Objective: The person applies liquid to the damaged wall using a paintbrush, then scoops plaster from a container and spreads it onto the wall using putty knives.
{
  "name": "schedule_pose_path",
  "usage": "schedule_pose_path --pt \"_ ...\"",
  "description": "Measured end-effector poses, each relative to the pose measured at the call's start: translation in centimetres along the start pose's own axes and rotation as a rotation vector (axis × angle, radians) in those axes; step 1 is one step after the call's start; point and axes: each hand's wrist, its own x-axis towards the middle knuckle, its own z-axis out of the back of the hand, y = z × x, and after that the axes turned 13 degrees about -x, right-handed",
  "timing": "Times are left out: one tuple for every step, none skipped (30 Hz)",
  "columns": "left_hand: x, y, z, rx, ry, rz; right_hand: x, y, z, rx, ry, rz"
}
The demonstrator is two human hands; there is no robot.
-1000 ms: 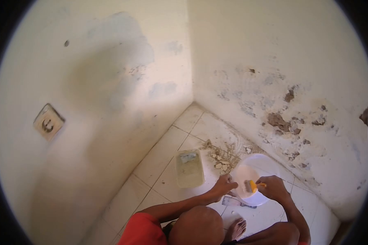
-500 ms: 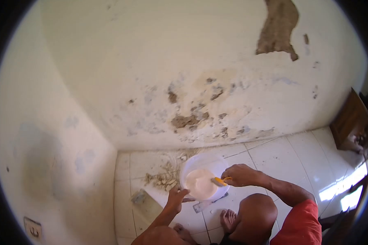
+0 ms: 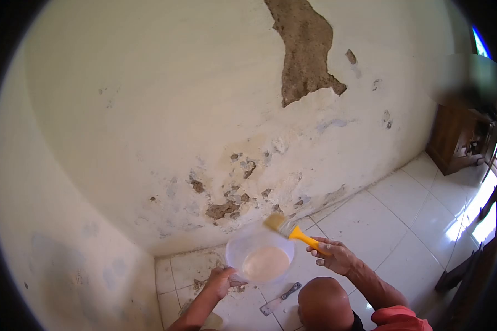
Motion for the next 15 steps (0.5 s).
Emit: schedule_pose_path --pt "-0.1 -0.6 -0.4 0.008 0.005 0.003 -0.4 0.0 -0.3 0.134 0.082 0.045" --pt "-0.2 -1.2 -0.7 0.001 0.025 -0.003 -1.1 1.6 -1.4 0.111 0.109 0.099" --pt "-0.3 -1.7 -1.0 -0.004 0.042 -0.008 -1.3 3.4 -1.8 0.117 0.106 0.104" --pt "-0.5 -2.2 -1.2 0.006 0.042 -0.002 -1.3 5.3 -2.0 0.01 0.059 0.264" --pt "-0.7 -2.5 -1.5 0.018 0.028 -0.006 -1.4 7.5 -2.4 -0.099 0.009 0.421" --pt "-0.7 -2.8 -1.8 0.027 0.018 -0.012 -1.9 10.2 -3.4 -0.184 -0.062 0.587" --pt "-0.8 -3.1 -2.0 0.031 0.02 -0.007 -2.2 13.0 -4.3 -0.272 -0.135 0.751" --pt "-1.0 -3.3 -2.1 0.038 0.029 -0.006 -2.3 15.1 -4.5 -0.36 -0.277 0.91" --pt "-1.2 -3.5 -2.3 0.046 0.039 -0.009 -2.2 17.1 -4.7 -0.449 -0.417 1.07" --pt "-1.5 -3.6 -2.6 0.046 0.038 -0.008 -2.3 19.2 -5.3 -0.542 -0.588 1.207" --pt "-2.0 -3.7 -2.9 0.059 0.004 -0.017 -2.4 21.2 -5.8 -0.636 -0.763 1.338" --pt "-2.3 -3.7 -3.2 0.072 -0.029 -0.027 -2.2 22.9 -6.1 -0.646 -0.793 1.466" --pt "-2.4 -3.7 -3.2 0.072 -0.028 -0.027 -1.8 24.4 -6.3 -0.654 -0.821 1.597" --pt "-2.5 -3.6 -3.2 0.076 -0.027 -0.016 -1.2 25.8 -6.6 -0.654 -0.822 1.599" --pt "-2.6 -3.4 -3.1 0.08 -0.028 -0.003 -0.6 27.0 -6.9 -0.524 -0.855 1.69"
